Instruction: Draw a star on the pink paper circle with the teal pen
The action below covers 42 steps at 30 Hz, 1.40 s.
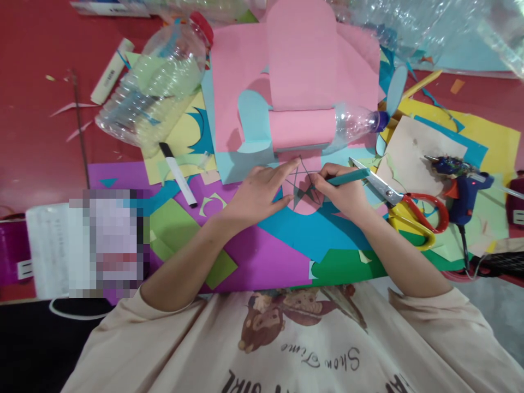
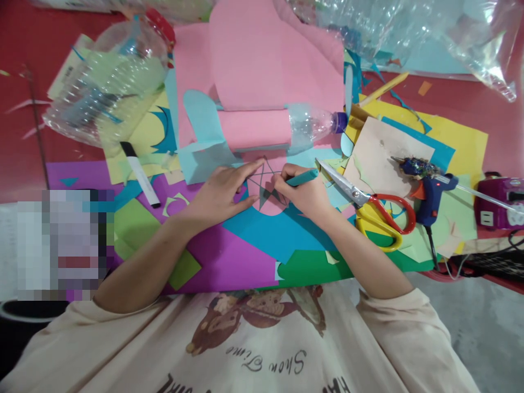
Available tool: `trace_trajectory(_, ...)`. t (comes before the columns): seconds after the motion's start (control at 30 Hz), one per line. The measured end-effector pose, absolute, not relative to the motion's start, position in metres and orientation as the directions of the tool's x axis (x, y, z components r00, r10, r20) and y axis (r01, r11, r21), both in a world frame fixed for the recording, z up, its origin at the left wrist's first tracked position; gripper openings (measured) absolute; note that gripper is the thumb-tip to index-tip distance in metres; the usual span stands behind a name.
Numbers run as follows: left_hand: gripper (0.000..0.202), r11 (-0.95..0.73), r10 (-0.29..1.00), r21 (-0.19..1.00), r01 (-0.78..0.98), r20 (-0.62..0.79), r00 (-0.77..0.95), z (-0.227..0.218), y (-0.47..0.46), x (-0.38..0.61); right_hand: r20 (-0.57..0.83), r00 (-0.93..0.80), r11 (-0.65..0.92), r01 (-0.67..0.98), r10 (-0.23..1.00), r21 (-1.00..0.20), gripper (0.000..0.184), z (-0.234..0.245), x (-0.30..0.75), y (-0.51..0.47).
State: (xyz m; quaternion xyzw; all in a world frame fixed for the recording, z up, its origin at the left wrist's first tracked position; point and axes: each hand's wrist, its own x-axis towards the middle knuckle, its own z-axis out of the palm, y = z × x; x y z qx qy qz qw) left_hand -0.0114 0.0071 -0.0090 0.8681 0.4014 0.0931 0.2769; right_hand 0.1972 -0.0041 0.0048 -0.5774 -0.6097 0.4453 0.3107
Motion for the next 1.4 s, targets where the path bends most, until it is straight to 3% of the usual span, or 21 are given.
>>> trace_trajectory(0.53, 0.063, -0.506, 0.751, 0.579, 0.64, -0.07, 0.657, -0.008, 0.0074, -0.0101, -0.166, -0.127, -0.084, 0.488, 0.978, -0.869, 0.034, 0.0076, 0.1965, -0.0046)
trace_trajectory(1.4, 0.063, -0.518, 0.75, 0.572, 0.636, -0.054, 0.659, -0.0089, 0.0074, -0.011, -0.204, -0.284, -0.017, 0.546, 0.937, -0.838, 0.027, 0.0064, 0.2034, -0.0053)
